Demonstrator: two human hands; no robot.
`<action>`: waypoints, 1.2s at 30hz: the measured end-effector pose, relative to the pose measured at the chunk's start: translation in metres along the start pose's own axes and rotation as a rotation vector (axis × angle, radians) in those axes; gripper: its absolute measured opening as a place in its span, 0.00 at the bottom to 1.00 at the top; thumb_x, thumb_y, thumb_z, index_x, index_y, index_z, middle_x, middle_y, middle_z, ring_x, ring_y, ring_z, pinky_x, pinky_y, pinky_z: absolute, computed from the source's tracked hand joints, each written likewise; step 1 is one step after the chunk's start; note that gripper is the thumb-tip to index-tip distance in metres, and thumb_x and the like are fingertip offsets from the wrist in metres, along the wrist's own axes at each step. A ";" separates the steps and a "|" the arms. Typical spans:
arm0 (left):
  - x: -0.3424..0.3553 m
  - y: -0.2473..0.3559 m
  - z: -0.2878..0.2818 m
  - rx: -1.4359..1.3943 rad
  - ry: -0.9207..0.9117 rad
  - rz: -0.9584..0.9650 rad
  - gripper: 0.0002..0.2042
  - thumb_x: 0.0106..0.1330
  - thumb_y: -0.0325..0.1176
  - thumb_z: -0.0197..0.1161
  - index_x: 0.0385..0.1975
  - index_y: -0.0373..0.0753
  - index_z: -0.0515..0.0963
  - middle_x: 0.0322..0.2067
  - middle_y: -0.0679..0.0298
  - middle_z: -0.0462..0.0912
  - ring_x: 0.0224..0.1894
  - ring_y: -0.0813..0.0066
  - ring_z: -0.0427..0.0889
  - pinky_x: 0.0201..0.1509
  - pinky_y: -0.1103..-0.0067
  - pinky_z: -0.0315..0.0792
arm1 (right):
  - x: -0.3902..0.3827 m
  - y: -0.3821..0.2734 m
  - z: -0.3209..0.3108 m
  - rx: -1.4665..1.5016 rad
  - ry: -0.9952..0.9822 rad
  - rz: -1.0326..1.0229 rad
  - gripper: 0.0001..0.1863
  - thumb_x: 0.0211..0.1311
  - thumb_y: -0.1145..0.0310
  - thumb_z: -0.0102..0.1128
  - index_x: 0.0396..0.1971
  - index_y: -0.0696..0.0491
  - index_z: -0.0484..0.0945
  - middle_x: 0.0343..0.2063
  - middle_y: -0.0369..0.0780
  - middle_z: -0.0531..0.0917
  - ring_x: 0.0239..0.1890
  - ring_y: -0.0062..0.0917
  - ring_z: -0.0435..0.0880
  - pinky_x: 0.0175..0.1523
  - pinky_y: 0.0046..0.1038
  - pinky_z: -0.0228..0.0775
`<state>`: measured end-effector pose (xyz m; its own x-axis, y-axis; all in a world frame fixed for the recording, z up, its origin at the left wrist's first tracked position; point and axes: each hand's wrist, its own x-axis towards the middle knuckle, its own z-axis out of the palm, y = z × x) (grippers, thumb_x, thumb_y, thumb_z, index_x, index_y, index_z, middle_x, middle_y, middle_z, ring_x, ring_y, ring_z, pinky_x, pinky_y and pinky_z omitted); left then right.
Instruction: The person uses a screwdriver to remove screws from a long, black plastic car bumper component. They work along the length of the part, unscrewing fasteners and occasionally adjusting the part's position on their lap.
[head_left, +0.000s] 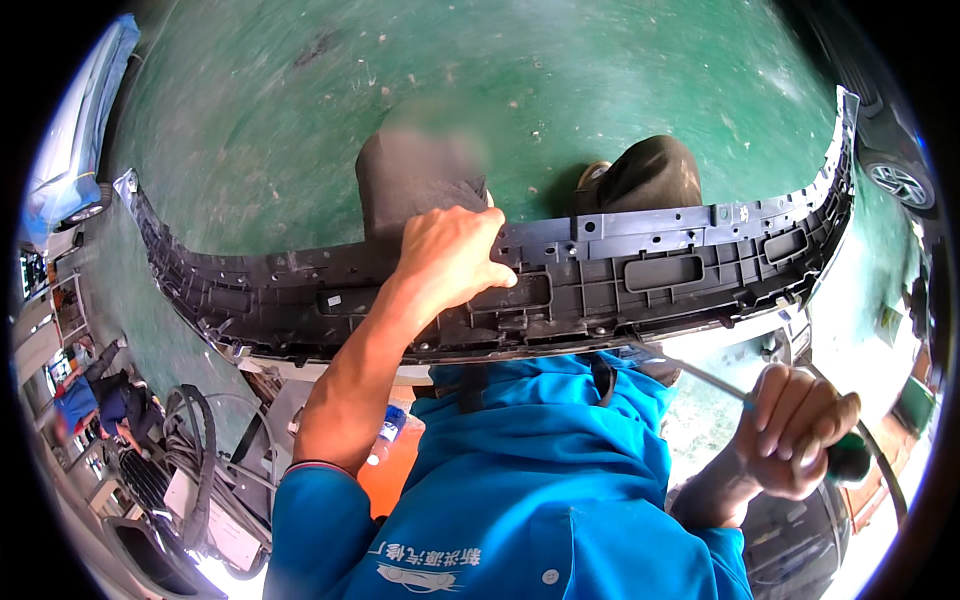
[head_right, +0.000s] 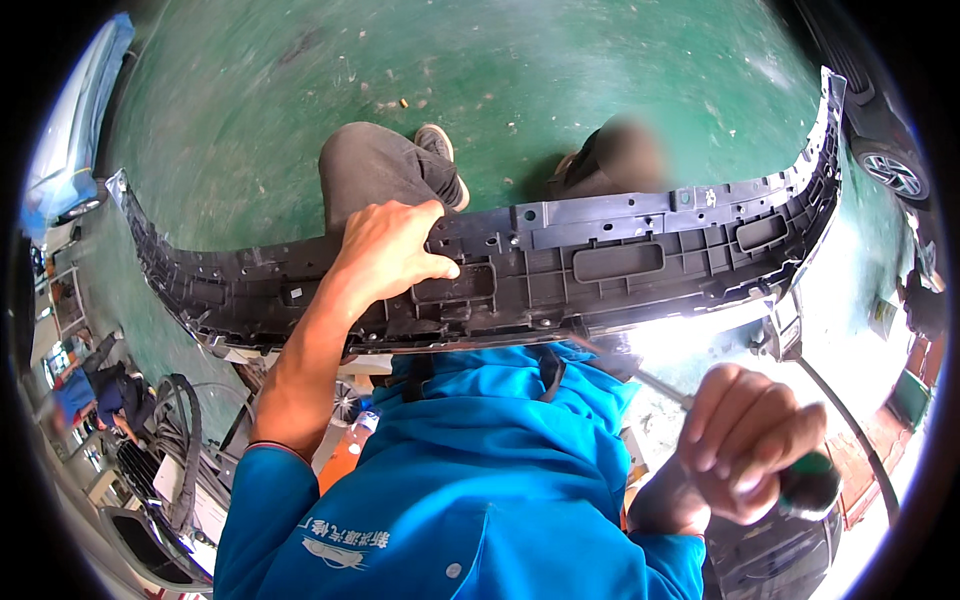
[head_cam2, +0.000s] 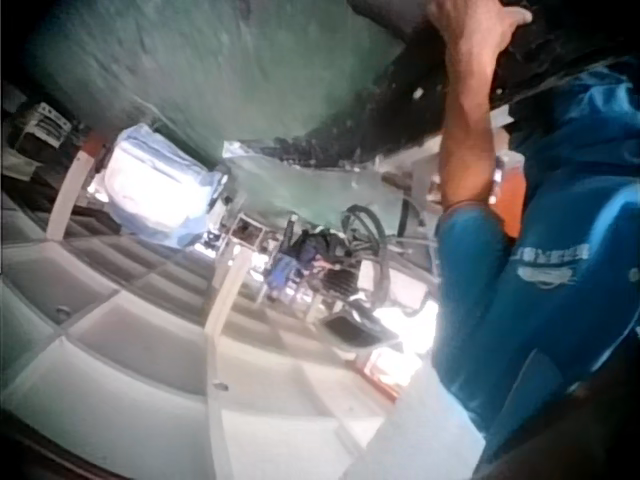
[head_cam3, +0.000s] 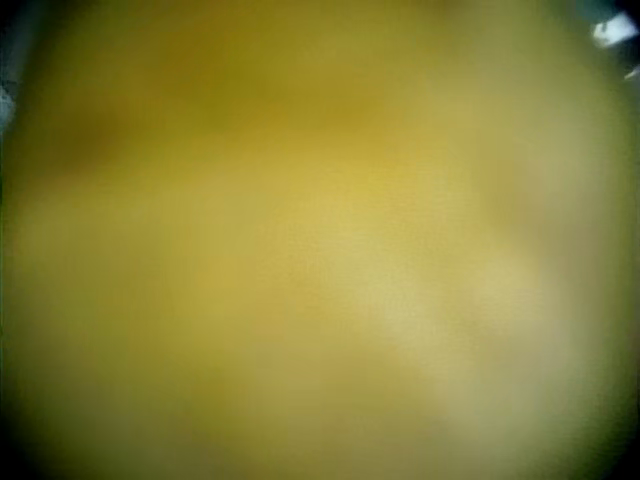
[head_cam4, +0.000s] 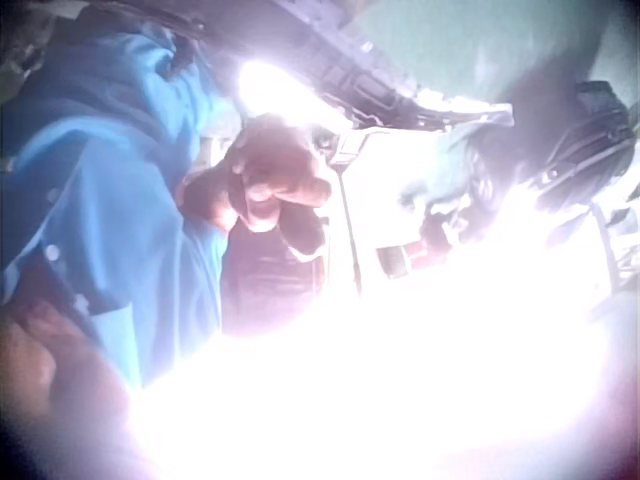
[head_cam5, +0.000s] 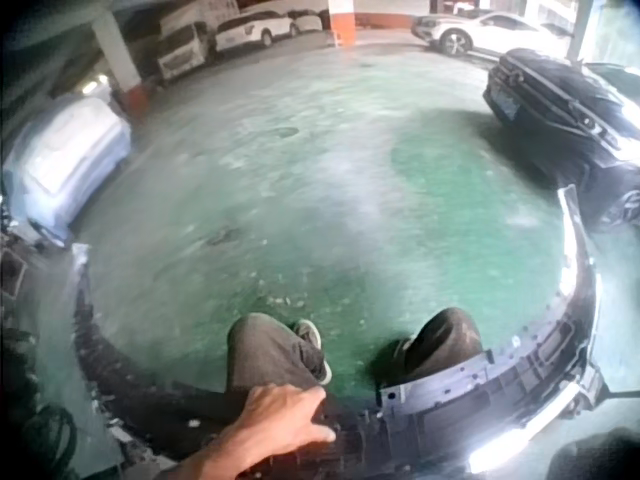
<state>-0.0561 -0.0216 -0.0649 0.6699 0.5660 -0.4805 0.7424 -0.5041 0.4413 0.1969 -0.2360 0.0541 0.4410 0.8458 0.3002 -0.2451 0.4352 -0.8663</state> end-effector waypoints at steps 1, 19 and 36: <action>0.001 0.001 0.000 0.001 -0.008 -0.001 0.23 0.48 0.47 0.79 0.35 0.36 0.79 0.27 0.51 0.85 0.36 0.47 0.86 0.39 0.57 0.76 | 0.001 0.002 0.009 0.017 -0.061 -0.020 0.10 0.60 0.71 0.70 0.37 0.52 0.77 0.17 0.31 0.75 0.18 0.17 0.75 0.26 0.23 0.71; 0.008 -0.004 -0.008 -0.020 -0.115 0.040 0.24 0.48 0.47 0.78 0.36 0.33 0.81 0.33 0.46 0.87 0.43 0.45 0.86 0.47 0.55 0.77 | -0.006 0.036 0.055 -0.127 -0.175 0.142 0.14 0.59 0.65 0.76 0.35 0.52 0.78 0.20 0.34 0.80 0.17 0.21 0.77 0.27 0.28 0.73; 0.008 -0.002 -0.013 -0.007 -0.170 0.008 0.26 0.47 0.48 0.78 0.39 0.34 0.82 0.35 0.48 0.88 0.45 0.47 0.87 0.48 0.57 0.77 | -0.006 0.037 0.054 -0.081 -0.208 0.141 0.11 0.61 0.68 0.73 0.36 0.54 0.79 0.20 0.35 0.79 0.18 0.23 0.78 0.28 0.29 0.74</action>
<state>-0.0521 -0.0077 -0.0597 0.6675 0.4432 -0.5983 0.7376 -0.5031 0.4503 0.1386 -0.2078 0.0418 0.2186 0.9453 0.2423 -0.2181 0.2893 -0.9321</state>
